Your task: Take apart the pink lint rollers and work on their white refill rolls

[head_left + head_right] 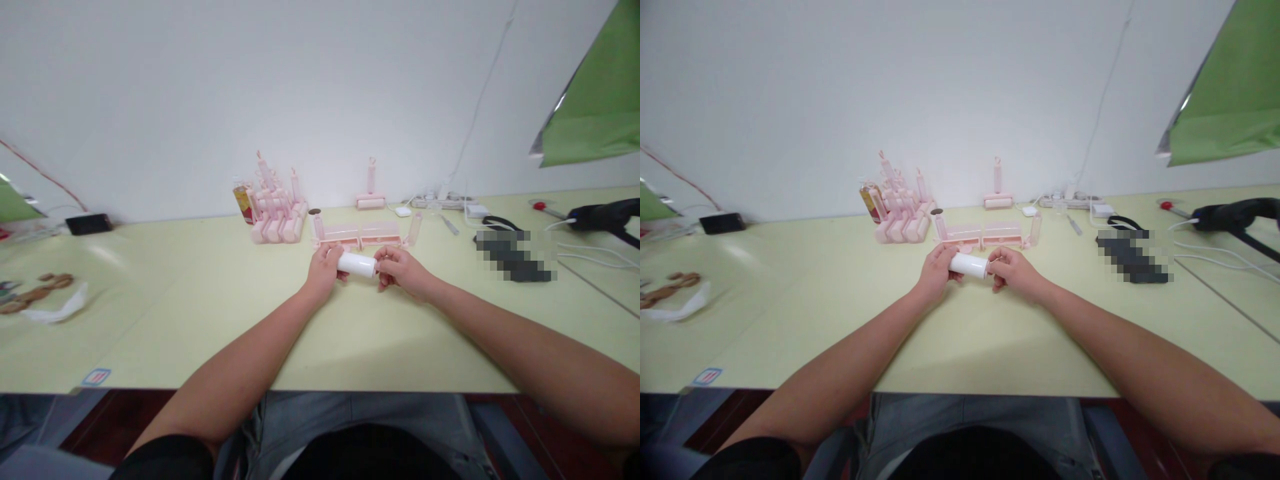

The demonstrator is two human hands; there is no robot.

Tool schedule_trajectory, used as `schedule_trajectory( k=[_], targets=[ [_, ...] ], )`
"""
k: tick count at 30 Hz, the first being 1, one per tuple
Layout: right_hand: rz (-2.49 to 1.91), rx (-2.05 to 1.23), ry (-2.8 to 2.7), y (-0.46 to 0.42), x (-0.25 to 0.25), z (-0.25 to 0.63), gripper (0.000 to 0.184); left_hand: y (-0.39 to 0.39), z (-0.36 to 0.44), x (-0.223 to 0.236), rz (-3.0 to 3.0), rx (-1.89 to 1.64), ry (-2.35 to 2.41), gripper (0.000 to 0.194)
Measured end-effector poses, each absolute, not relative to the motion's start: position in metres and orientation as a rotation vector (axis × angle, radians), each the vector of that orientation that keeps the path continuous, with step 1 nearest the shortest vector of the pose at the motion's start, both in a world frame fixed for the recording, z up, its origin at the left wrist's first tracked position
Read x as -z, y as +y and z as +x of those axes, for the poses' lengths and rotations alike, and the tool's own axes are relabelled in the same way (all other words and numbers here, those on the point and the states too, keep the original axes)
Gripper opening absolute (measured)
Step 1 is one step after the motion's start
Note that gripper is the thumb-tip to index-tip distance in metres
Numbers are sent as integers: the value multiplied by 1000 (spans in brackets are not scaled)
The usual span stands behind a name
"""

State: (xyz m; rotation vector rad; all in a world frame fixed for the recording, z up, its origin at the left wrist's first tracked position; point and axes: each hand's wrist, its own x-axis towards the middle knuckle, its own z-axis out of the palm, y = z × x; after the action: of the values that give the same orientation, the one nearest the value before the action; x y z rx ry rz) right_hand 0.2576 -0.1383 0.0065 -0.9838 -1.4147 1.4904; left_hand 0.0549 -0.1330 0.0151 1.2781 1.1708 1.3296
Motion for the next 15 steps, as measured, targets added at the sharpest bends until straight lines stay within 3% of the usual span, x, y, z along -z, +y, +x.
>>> schedule_trajectory(
  k=[15],
  targets=[
    [-903, -1164, -1620, -132, 4, 260, 27, -134, 54, -13, 1313, -1153, 1272, 41]
  ],
)
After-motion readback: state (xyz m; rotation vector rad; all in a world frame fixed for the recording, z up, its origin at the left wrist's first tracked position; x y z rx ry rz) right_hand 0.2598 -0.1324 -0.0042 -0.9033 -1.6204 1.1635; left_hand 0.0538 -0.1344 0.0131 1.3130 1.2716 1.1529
